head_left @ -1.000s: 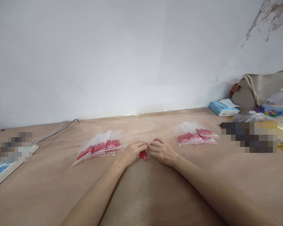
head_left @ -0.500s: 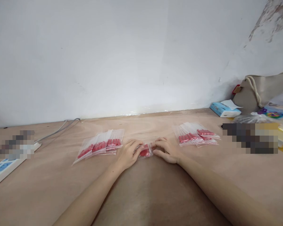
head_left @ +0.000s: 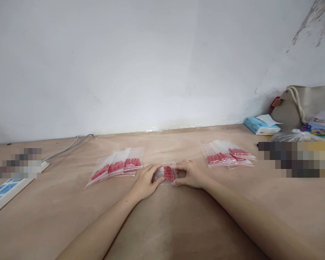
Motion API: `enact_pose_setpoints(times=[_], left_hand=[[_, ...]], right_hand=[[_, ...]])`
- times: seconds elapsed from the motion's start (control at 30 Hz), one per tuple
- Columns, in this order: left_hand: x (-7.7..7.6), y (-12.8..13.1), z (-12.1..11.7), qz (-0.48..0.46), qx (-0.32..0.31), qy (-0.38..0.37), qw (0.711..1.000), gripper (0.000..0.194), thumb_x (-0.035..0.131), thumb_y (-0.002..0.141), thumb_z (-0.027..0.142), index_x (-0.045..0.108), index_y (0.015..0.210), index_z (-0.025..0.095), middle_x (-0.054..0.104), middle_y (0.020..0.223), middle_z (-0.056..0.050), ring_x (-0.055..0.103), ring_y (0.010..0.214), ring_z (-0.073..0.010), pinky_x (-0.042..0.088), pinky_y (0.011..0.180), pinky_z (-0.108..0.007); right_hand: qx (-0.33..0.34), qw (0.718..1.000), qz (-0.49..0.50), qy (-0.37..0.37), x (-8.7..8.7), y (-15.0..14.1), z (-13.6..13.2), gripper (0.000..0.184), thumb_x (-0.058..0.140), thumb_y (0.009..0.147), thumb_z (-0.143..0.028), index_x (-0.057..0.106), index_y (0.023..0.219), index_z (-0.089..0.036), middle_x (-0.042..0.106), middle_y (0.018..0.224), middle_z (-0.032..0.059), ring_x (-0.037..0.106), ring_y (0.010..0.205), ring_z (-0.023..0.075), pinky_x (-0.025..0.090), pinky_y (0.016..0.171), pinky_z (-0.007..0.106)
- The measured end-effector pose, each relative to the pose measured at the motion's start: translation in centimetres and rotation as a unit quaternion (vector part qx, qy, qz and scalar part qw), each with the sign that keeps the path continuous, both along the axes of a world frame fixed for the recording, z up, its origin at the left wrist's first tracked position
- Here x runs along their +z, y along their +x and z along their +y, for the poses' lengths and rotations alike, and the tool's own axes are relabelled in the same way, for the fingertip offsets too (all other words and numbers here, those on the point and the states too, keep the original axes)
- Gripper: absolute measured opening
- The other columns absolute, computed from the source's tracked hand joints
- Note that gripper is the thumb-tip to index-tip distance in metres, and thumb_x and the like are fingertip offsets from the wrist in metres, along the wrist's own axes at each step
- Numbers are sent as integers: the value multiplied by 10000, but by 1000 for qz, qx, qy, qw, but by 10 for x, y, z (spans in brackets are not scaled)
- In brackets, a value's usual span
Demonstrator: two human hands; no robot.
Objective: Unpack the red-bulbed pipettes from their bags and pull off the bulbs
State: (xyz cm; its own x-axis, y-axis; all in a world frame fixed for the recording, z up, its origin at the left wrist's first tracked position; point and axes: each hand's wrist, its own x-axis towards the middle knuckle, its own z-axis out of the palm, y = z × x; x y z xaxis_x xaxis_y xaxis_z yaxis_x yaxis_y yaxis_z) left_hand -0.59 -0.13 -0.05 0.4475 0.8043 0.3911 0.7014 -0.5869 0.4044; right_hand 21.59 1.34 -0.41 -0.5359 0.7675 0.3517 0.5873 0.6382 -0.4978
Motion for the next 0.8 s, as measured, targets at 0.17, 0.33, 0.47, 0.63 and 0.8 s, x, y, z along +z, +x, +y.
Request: enact_pose_setpoints(times=[0.17, 0.33, 0.47, 0.63, 0.8], left_hand=[[0, 0, -1, -4, 9, 8, 1000, 343, 520, 812, 338, 499, 1132, 218, 585, 1087, -46, 536, 1006, -195, 425, 872, -349], [0, 0, -1, -8, -3, 2, 1000, 343, 515, 817, 351, 501, 1135, 222, 590, 1089, -45, 539, 1003, -192, 425, 868, -338], [0, 0, -2, -12, -8, -5, 1000, 347, 520, 815, 352, 501, 1136, 221, 594, 1093, -44, 543, 1003, -188, 427, 868, -328], [0, 0, -2, -17, -19, -5, 1000, 349, 532, 809, 348, 505, 1131, 215, 606, 1073, -49, 555, 982, -184, 440, 854, -322], [-1, 0, -2, -18, -22, -5, 1000, 350, 529, 809, 354, 504, 1130, 217, 604, 1071, -52, 557, 981, -191, 441, 853, -334]], right_hand=[[-53, 998, 16, -8, -2, -6, -5, 362, 715, 587, -375, 625, 918, -258, 642, 885, -3, 552, 863, 192, 361, 807, 349], [-52, 998, 31, -21, 3, -9, -8, 232, 684, 606, -281, 596, 809, -212, 626, 801, -6, 551, 798, 166, 374, 767, 319], [-49, 997, 39, -34, 4, -9, -9, 199, 656, 602, -223, 578, 785, -210, 620, 769, -20, 549, 786, 154, 363, 788, 324], [-34, 999, 14, -25, 6, -9, -10, 187, 635, 598, -209, 576, 775, -217, 610, 765, -23, 544, 789, 156, 353, 790, 321], [-42, 999, -15, -1, 9, -7, -12, 172, 619, 620, -229, 556, 779, -209, 613, 780, -11, 541, 804, 164, 334, 805, 331]])
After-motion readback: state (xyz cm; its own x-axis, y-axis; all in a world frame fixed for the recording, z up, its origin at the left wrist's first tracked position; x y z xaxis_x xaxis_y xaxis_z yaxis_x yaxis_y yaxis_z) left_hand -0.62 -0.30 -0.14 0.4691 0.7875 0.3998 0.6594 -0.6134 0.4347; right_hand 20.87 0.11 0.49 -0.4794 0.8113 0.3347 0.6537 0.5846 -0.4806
